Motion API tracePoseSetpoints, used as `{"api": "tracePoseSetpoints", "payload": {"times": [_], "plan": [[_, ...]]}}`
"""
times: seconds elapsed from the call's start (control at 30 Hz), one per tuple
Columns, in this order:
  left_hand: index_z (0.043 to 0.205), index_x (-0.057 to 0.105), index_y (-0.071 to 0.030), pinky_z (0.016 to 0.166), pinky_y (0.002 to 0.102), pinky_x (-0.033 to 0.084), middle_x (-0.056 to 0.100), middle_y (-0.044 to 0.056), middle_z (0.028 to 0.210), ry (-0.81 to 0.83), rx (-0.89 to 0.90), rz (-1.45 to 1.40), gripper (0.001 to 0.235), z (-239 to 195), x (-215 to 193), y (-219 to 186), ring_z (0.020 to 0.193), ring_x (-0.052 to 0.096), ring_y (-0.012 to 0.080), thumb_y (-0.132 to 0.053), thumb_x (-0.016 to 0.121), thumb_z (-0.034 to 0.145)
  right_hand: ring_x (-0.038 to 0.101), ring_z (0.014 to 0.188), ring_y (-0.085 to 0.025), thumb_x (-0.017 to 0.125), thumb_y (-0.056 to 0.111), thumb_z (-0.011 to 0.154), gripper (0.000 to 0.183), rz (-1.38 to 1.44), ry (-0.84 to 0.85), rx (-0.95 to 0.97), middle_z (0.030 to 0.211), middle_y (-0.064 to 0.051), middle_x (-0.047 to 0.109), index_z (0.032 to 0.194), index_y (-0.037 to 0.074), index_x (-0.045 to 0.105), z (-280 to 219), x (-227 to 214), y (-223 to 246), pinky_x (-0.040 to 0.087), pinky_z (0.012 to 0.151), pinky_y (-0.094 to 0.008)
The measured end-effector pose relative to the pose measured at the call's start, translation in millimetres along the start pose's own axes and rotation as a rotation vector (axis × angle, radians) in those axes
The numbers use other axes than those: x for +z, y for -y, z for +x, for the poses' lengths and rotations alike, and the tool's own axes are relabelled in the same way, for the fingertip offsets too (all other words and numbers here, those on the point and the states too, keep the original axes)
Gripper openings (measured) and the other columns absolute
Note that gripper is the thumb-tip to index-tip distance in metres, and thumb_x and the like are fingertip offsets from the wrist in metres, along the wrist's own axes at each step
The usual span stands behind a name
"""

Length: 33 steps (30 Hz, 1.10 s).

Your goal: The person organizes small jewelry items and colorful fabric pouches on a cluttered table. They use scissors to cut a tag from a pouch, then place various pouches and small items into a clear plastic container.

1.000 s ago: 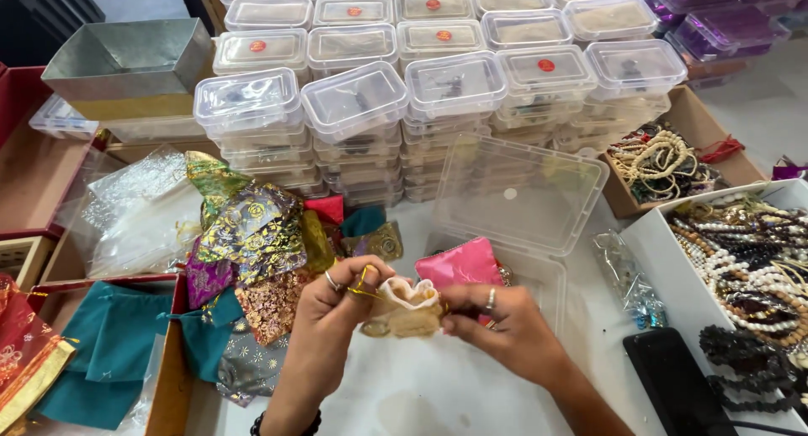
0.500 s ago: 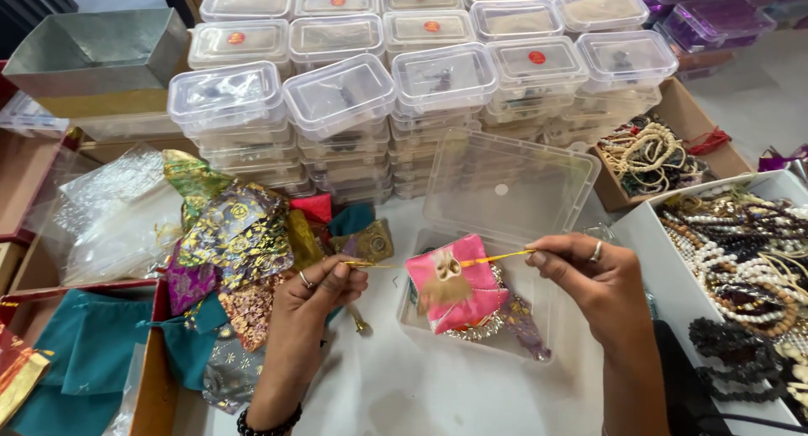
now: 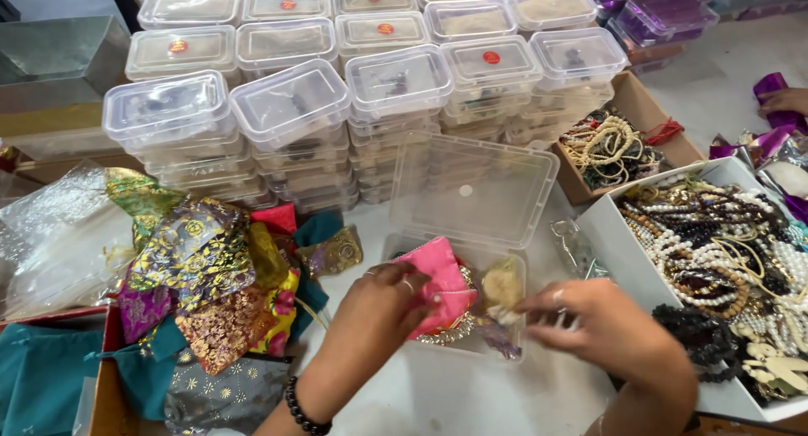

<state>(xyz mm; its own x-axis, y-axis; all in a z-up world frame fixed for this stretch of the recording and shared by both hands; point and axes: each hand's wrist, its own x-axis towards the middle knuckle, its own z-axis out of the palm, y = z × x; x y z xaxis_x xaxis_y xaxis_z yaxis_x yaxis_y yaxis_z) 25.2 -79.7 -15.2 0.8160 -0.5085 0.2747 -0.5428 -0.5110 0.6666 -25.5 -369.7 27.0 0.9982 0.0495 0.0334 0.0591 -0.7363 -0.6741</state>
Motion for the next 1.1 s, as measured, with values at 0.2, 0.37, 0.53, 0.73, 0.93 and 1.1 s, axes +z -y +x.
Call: {"api": "tracePoseSetpoints", "payload": {"times": [0.2,0.37,0.53,0.73,0.93,1.1], "plan": [[0.121,0.068,-0.005,0.081,0.045,0.056,0.068,0.018,0.123,0.024,0.081,0.325,0.039,5.9,50.8,30.5,0.105,0.066,0.0359,-0.006,0.065,0.083,0.078,0.071,-0.019,0.080,0.016,0.074,0.034,-0.089,0.233,-0.095,0.095,-0.007,0.078,0.108,0.013,0.080,16.2,27.6,-5.4,0.061,0.068,-0.031],[0.119,0.064,-0.005,0.081,0.044,0.056,0.067,0.016,0.117,0.144,0.015,0.474,0.032,20.6,48.5,37.4,0.102,0.067,0.0343,-0.001,0.059,0.087,0.074,0.079,-0.022,0.081,0.010,0.069,0.018,-0.262,0.442,0.097,0.084,-0.010,0.076,0.088,0.008,0.081,22.3,109.4,-38.2,0.058,0.073,-0.035],[0.110,0.067,-0.007,0.086,0.046,0.053,0.068,0.015,0.119,-0.096,0.194,0.391,0.037,11.9,13.3,-3.7,0.106,0.066,0.0358,0.000,0.062,0.074,0.076,0.081,-0.028,0.073,0.005,0.077,0.018,-0.270,0.515,0.091,0.086,-0.010,0.078,0.091,0.013,0.082,28.6,89.1,-11.0,0.060,0.073,-0.039],[0.126,0.066,-0.008,0.096,0.046,0.050,0.063,0.020,0.133,0.105,0.079,0.250,0.038,3.7,27.1,22.1,0.117,0.060,0.0376,-0.012,0.066,0.088,0.076,0.078,-0.023,0.079,0.001,0.068,0.019,-0.066,0.322,-0.292,0.083,-0.007,0.080,0.085,0.010,0.083,22.7,56.6,-11.9,0.060,0.070,-0.035],[0.125,0.067,-0.007,0.098,0.051,0.045,0.063,0.024,0.130,0.040,0.116,0.378,0.046,4.6,59.7,33.5,0.124,0.054,0.0439,-0.024,0.073,0.082,0.075,0.075,-0.016,0.073,-0.001,0.073,0.023,-0.161,0.696,0.046,0.081,-0.007,0.080,0.091,0.010,0.082,36.4,88.6,2.0,0.059,0.070,-0.032],[0.117,0.071,-0.007,0.097,0.048,0.048,0.067,0.018,0.125,-0.048,0.151,0.253,0.033,-15.2,-5.0,38.0,0.118,0.060,0.0368,-0.020,0.071,0.087,0.081,0.079,-0.013,0.083,0.010,0.072,0.028,0.000,0.525,-0.120,0.092,-0.005,0.086,0.100,0.015,0.085,26.2,51.5,-38.6,0.063,0.074,-0.030]]}}
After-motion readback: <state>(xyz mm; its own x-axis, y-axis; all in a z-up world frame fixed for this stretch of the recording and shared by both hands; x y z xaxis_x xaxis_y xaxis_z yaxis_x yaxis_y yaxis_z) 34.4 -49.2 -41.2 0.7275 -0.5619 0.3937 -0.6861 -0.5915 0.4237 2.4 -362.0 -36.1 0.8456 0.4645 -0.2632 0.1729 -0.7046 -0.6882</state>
